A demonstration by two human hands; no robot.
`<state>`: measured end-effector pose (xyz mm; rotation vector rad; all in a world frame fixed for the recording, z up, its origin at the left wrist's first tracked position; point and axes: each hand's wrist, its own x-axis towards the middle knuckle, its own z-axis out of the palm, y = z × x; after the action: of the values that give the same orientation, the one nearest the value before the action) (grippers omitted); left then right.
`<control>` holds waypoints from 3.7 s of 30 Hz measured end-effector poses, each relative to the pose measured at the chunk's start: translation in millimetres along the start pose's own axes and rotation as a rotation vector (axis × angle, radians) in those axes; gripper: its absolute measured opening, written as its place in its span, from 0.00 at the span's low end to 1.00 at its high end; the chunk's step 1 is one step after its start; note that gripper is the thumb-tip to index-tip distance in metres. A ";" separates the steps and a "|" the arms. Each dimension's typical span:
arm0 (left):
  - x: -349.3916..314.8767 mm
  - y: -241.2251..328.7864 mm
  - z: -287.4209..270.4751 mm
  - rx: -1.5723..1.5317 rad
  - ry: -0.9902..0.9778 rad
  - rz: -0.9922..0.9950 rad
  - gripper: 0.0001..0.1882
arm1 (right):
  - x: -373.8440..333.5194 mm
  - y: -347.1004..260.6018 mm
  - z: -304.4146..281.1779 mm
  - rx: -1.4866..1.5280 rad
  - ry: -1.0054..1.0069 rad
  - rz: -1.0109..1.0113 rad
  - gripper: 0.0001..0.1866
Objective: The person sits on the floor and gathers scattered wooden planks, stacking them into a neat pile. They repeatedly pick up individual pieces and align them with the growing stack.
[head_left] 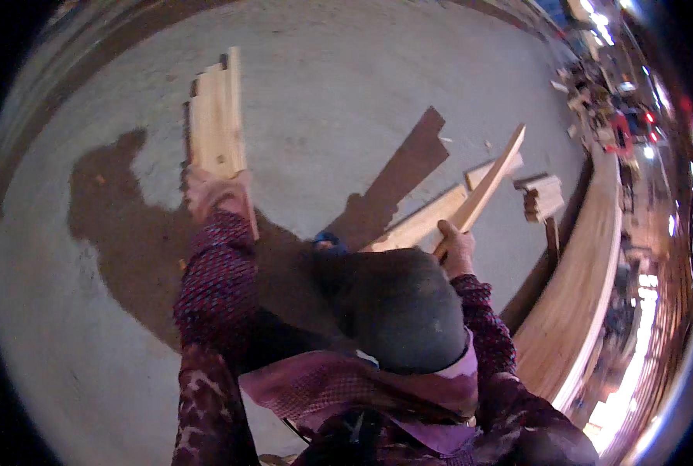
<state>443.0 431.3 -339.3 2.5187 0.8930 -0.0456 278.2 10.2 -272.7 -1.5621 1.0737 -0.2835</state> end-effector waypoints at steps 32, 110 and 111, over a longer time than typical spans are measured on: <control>-4.5 -18.3 -12.2 0.179 -0.227 0.182 0.75 | 51.3 102.0 60.7 -1.757 -0.645 -0.410 0.23; -175.8 365.5 307.8 -0.337 -0.540 0.500 0.35 | 486.2 11.3 -95.1 -0.580 0.412 -0.129 0.40; -185.0 374.3 301.5 -0.333 -0.539 0.451 0.35 | 480.7 12.7 -96.0 -0.513 0.401 -0.165 0.38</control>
<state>559.3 -63.9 -419.1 2.1668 0.1013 -0.3757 470.8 -412.5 -429.8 -2.1169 1.4038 -0.4744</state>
